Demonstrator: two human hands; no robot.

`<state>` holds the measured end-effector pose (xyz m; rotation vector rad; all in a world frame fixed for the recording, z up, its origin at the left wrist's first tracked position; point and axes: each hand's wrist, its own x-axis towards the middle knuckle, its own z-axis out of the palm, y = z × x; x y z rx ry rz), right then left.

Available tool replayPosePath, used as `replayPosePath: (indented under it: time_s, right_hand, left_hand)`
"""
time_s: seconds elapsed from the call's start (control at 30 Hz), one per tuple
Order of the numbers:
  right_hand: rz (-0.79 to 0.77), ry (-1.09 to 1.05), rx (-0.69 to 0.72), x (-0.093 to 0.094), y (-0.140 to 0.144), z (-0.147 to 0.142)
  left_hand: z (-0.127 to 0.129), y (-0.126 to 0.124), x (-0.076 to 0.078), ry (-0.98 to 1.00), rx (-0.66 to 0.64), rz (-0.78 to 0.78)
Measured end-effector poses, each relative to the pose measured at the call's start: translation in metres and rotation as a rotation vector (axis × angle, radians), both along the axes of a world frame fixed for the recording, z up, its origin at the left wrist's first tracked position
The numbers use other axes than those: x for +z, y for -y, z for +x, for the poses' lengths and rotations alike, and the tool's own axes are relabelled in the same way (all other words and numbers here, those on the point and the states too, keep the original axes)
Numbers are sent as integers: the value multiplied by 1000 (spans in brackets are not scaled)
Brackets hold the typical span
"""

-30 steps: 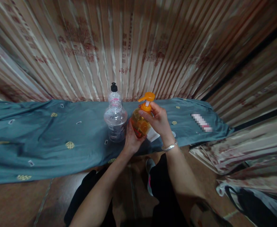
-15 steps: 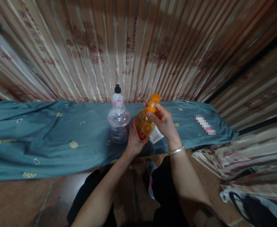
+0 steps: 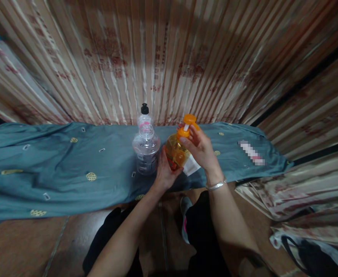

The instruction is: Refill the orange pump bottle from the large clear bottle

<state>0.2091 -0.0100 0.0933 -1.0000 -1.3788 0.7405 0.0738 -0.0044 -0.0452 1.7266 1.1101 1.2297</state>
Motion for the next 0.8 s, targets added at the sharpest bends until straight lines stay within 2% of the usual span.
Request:
replayPosePath:
  time_s: [0.13,0.33,0.53,0.7,0.8]
  right_hand:
    - [6,-47,-117,-4,-3,-4]
    - [-21,-17,61,-3,-2,5]
    - [-10,-106,-95,-7,-4,-4]
    - [-45,-12,67,1,0,0]
    - [-22,-41,19,0,1,-4]
  left_hand:
    - [0,1,2,6,-6,-4]
    - [-2,2,4,17,-15,-4]
    - [-2,3,1,21,-5,-18]
    - [-4,4,0,35,-5,-17]
    - [-3,3,-1,46,-5,-15]
